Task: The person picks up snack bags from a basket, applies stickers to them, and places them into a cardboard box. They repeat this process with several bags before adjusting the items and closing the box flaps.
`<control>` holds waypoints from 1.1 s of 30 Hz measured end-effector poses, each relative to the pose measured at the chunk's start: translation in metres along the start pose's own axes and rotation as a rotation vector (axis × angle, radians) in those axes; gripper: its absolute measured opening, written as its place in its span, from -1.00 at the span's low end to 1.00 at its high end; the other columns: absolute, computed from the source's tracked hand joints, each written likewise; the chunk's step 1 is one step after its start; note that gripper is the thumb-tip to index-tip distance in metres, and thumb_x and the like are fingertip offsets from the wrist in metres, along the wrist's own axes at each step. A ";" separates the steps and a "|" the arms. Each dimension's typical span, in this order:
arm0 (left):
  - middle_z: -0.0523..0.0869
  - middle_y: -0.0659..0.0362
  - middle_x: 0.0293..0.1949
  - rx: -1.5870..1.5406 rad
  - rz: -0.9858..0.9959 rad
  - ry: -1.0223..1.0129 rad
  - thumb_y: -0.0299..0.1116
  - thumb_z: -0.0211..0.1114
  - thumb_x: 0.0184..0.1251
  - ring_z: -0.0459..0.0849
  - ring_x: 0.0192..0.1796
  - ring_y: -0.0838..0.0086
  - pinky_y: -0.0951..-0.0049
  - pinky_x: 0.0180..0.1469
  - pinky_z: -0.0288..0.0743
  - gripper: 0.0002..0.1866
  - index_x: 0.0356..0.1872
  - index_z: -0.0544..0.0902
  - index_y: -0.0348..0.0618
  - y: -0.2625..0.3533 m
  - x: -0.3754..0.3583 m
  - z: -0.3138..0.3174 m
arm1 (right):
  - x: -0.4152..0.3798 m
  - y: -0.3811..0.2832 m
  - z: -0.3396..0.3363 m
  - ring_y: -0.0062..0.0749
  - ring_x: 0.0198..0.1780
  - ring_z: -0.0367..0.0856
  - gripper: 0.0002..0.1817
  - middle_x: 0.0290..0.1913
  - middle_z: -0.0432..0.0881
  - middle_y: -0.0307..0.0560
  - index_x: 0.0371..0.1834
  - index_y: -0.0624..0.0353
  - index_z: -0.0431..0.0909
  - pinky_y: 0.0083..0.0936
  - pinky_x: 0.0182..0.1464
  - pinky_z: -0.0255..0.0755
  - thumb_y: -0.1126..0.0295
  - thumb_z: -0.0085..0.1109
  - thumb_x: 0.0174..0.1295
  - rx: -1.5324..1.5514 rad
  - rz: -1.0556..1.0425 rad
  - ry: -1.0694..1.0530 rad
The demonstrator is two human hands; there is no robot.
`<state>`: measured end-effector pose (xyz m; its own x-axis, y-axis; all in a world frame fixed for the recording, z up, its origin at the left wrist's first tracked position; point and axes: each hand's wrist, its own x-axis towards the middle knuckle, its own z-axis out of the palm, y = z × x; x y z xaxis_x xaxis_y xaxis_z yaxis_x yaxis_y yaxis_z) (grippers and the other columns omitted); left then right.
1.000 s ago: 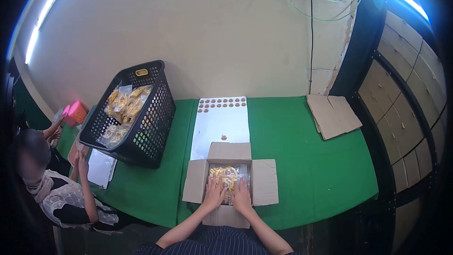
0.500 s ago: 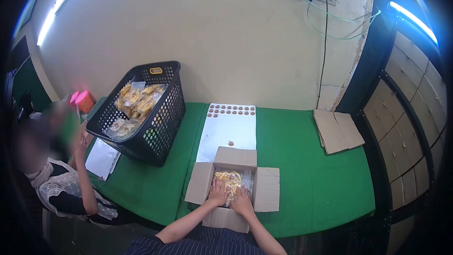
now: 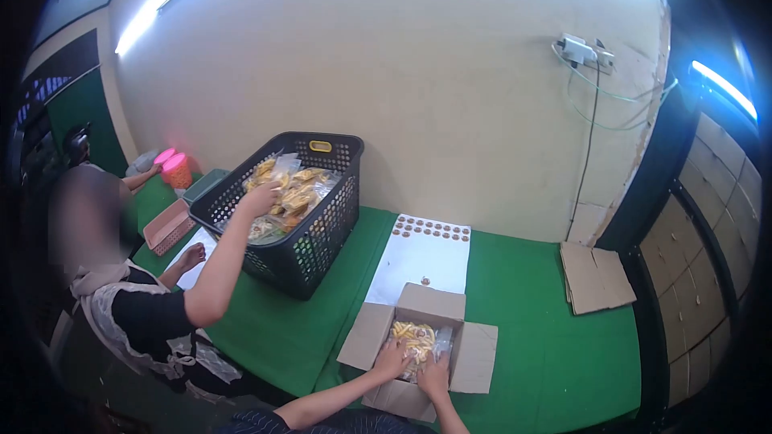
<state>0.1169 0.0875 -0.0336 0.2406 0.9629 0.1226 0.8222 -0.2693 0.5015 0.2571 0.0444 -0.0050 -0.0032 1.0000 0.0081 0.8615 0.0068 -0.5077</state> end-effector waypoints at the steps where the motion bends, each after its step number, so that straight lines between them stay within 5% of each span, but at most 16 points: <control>1: 0.34 -0.10 0.01 -0.035 -0.007 -0.040 -0.08 0.12 0.11 0.35 0.03 0.05 0.15 0.04 0.28 -0.38 0.09 0.29 -0.36 0.000 -0.001 -0.004 | -0.002 -0.007 -0.005 0.19 0.14 0.15 -0.35 0.10 0.15 0.37 0.13 0.38 0.19 -0.17 0.14 0.15 0.35 0.12 -0.08 0.010 0.025 0.044; 6: 0.34 -0.11 0.06 -0.276 0.248 0.141 -0.22 0.17 0.10 0.35 0.10 0.04 0.18 0.14 0.22 -0.54 0.02 0.40 -0.24 0.023 -0.030 -0.053 | -0.008 -0.011 -0.005 0.17 0.10 0.16 -0.45 0.05 0.17 0.34 0.04 0.38 0.25 -0.16 0.12 0.13 0.43 0.11 -0.08 0.060 -0.044 0.301; 15: 0.41 0.02 0.01 -0.264 -0.030 0.493 -0.43 0.14 0.08 0.35 0.12 0.13 0.25 0.12 0.25 -0.72 -0.13 0.48 -0.24 -0.037 -0.044 -0.203 | -0.006 -0.009 -0.001 0.03 -0.07 0.34 -0.62 -0.16 0.36 0.15 -0.09 0.31 0.32 -0.26 -0.03 0.26 0.52 0.00 -0.05 0.185 -0.004 0.397; 24: 0.43 0.08 -0.01 -0.098 -0.020 0.552 -0.48 0.15 0.05 0.35 0.15 0.18 0.13 0.16 0.20 -0.73 -0.16 0.50 -0.19 -0.091 -0.044 -0.236 | 0.005 -0.016 -0.001 -0.05 -0.21 0.40 -0.84 -0.35 0.40 0.07 -0.35 0.30 0.42 -0.31 -0.18 0.31 0.60 -0.06 -0.04 0.239 -0.025 0.414; 28: 0.42 0.11 0.01 -0.065 0.057 0.618 -0.46 0.17 0.05 0.32 0.19 0.20 0.03 0.19 0.13 -0.71 -0.13 0.49 -0.17 -0.091 -0.019 -0.265 | 0.041 -0.067 -0.007 -0.22 -0.28 0.45 -0.88 -0.35 0.47 0.02 -0.39 0.31 0.45 -0.45 -0.28 0.35 0.61 -0.05 0.00 0.420 -0.009 0.460; 33: 0.36 0.04 0.09 -0.056 0.043 0.812 -0.44 0.18 0.03 0.22 0.24 0.10 0.02 0.26 -0.03 -0.56 0.02 0.40 -0.19 -0.116 0.005 -0.304 | 0.110 -0.176 -0.016 -0.32 -0.38 0.50 -0.90 -0.42 0.53 -0.03 -0.42 0.31 0.49 -0.53 -0.32 0.37 0.62 -0.04 0.03 0.568 -0.241 0.426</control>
<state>-0.1342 0.1296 0.1692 -0.1952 0.6711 0.7152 0.7887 -0.3260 0.5212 0.1136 0.1530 0.0992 0.1377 0.8827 0.4493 0.4663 0.3424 -0.8157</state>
